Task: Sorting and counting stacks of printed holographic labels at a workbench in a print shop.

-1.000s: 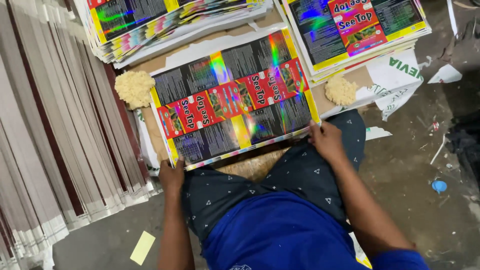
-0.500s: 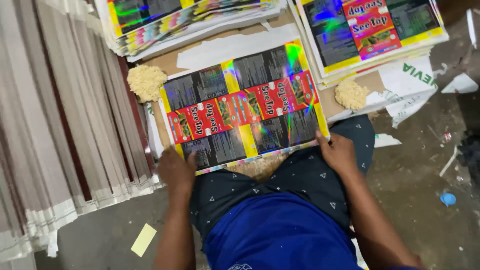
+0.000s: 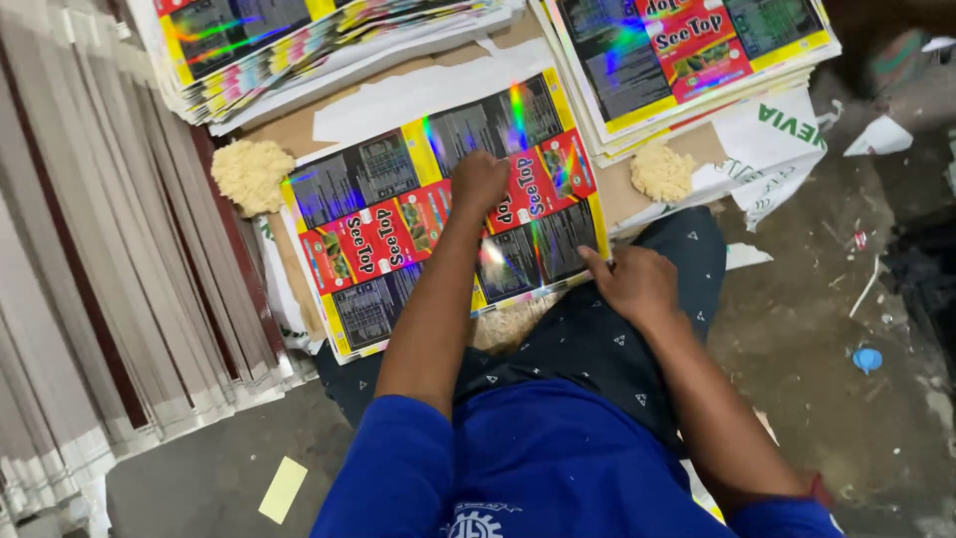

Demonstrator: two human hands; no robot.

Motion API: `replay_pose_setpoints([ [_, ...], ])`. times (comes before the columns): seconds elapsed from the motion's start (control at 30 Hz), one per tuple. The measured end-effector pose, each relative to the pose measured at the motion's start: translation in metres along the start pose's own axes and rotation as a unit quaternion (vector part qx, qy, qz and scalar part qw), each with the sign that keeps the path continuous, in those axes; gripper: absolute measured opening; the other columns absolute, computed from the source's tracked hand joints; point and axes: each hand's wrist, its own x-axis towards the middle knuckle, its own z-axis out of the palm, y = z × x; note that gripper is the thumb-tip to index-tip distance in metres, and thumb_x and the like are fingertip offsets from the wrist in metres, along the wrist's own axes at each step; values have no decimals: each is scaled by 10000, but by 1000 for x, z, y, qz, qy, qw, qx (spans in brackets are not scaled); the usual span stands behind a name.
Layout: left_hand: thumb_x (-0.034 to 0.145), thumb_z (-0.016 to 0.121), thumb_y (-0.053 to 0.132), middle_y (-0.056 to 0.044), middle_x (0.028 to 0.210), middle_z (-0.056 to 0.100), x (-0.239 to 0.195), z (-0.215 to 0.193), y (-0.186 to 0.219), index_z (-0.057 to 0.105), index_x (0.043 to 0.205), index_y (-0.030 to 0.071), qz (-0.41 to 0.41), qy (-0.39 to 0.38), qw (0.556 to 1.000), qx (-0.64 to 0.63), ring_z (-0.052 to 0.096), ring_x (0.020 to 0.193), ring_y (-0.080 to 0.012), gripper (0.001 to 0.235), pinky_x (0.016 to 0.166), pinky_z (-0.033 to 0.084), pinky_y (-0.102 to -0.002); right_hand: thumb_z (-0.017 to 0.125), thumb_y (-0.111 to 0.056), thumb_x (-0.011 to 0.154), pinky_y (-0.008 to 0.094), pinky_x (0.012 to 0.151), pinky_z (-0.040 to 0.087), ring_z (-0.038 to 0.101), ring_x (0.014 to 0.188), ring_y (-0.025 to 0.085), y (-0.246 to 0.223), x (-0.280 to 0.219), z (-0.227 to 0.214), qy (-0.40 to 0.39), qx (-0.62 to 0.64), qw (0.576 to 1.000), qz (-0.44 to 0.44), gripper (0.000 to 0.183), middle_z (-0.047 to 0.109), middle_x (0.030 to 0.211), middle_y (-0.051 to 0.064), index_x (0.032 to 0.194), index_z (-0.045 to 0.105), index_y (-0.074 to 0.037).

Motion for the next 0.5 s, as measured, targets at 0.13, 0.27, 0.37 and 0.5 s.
replay_pose_setpoints([
  [0.13, 844, 656, 255, -127, 632, 727, -19, -23, 29, 611, 747, 79, -101, -25, 992, -68, 729, 537, -221, 206, 584, 589, -374, 591, -537, 990, 526, 624, 530, 678, 674, 410, 13, 6, 17, 11, 23, 999, -37, 540, 684, 697, 188, 738, 773, -95],
  [0.27, 857, 674, 162, -90, 623, 686, -17, -24, 33, 549, 724, 71, -112, -36, 969, -219, 687, 494, -142, 204, 456, 555, -328, 630, -501, 972, 538, 596, 507, 658, 651, 439, 47, 15, 42, -29, 210, 976, 42, 516, 667, 678, 214, 734, 744, -58],
  [0.37, 875, 682, 125, -74, 614, 688, -24, -23, 32, 569, 731, 61, -130, -51, 956, -256, 681, 501, -135, 194, 436, 535, -290, 602, -500, 993, 531, 595, 500, 660, 653, 435, 50, 14, 43, -60, 262, 961, 59, 548, 651, 670, 225, 739, 712, -27],
  [0.5, 867, 660, 127, -72, 627, 695, -26, -29, 45, 602, 748, 52, -127, -35, 965, -228, 691, 506, -137, 153, 445, 542, -289, 520, -575, 1006, 539, 651, 502, 671, 697, 425, 41, 28, 25, -92, 84, 991, -55, 640, 668, 694, 216, 720, 737, -45],
])
